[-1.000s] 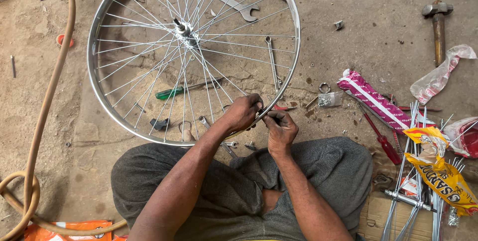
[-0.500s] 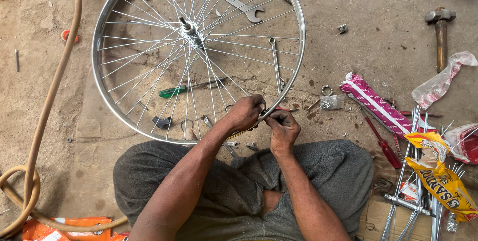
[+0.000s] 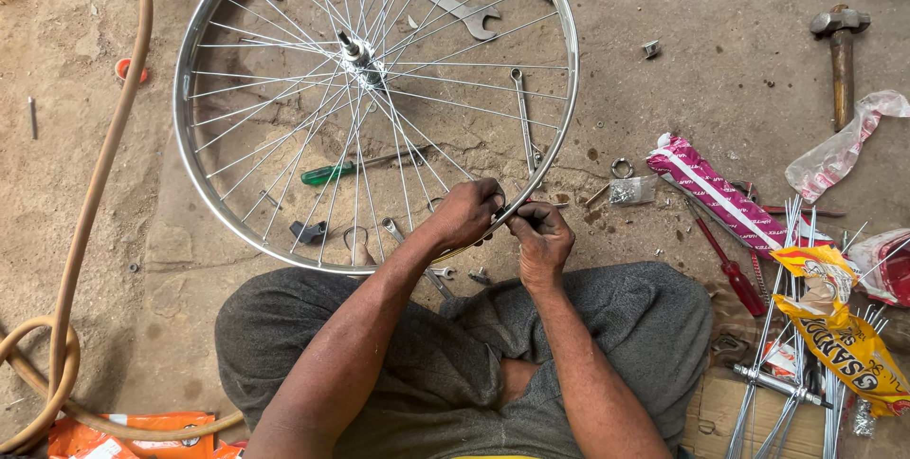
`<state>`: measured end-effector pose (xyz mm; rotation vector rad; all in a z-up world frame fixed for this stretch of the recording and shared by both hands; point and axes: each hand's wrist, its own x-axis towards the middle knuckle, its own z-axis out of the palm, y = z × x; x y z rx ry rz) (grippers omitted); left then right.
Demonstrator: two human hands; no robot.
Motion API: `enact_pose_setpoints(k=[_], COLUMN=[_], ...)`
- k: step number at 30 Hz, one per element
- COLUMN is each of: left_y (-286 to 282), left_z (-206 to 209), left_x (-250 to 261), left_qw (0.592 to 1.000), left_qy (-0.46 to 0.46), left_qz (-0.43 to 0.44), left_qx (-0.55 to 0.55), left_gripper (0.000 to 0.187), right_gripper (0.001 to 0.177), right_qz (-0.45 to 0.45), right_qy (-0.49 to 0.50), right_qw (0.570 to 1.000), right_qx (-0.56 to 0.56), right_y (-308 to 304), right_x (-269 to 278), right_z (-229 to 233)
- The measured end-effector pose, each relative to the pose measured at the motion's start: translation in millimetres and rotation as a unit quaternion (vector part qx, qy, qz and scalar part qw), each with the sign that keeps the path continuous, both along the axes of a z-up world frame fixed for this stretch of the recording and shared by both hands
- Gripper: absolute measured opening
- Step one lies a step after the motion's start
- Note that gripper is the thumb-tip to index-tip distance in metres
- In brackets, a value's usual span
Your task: The person sits on the ground and uses a spoke wrench to tighten and loosen the nipples on a bicycle wheel rim. They rotate the wheel to access different spokes and adjust tension to true the wheel.
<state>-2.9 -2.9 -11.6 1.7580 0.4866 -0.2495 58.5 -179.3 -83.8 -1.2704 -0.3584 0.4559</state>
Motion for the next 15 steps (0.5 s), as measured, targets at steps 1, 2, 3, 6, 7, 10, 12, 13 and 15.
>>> enact_pose_setpoints(k=[1,2,3,6,7,10,12,13,15], left_y=[-0.4,0.0,0.1,-0.6,-0.8,-1.3,-1.6,-2.0,-2.4], left_z=[0.2,0.5,0.8,0.8,0.9,1.4,2.0,2.2,2.8], left_x=[-0.2,0.3,0.6,1.5,1.8,2.9,3.5,3.9,3.7], left_qw=[1.000,1.000,1.000,1.000,1.000,1.000,1.000,1.000,1.000], left_qy=[0.000,-0.001,-0.003,0.000,0.000,0.004,0.015,0.016,0.019], left_qz=[0.002,0.004,0.006,0.005,0.003,-0.001,0.001,-0.001,-0.002], left_qx=[0.000,0.002,0.004,-0.004,0.003,0.014,0.009,0.010,0.013], left_gripper=[0.028,0.028,0.027,0.027,0.027,0.027,0.026,0.026,0.027], right_gripper=[0.014,0.014,0.014,0.013,0.013,0.012,0.013,0.013,0.012], right_qz=[0.001,0.001,0.002,0.007,0.012,0.025,0.029,0.027,0.023], right_qy=[-0.004,-0.010,-0.016,-0.057,-0.081,-0.129,-0.131,-0.117,-0.088], right_qw=[1.000,1.000,1.000,0.998,0.996,0.990,0.989,0.991,0.995], right_qx=[-0.001,0.000,0.001,-0.012,-0.025,-0.054,-0.060,-0.054,-0.041], right_y=[-0.2,0.4,1.0,1.6,2.0,2.5,2.8,3.2,4.8], right_x=[-0.2,0.2,1.1,4.5,6.0,8.1,7.4,7.2,6.4], right_z=[0.5,1.3,2.2,4.7,5.5,7.6,8.7,9.2,10.1])
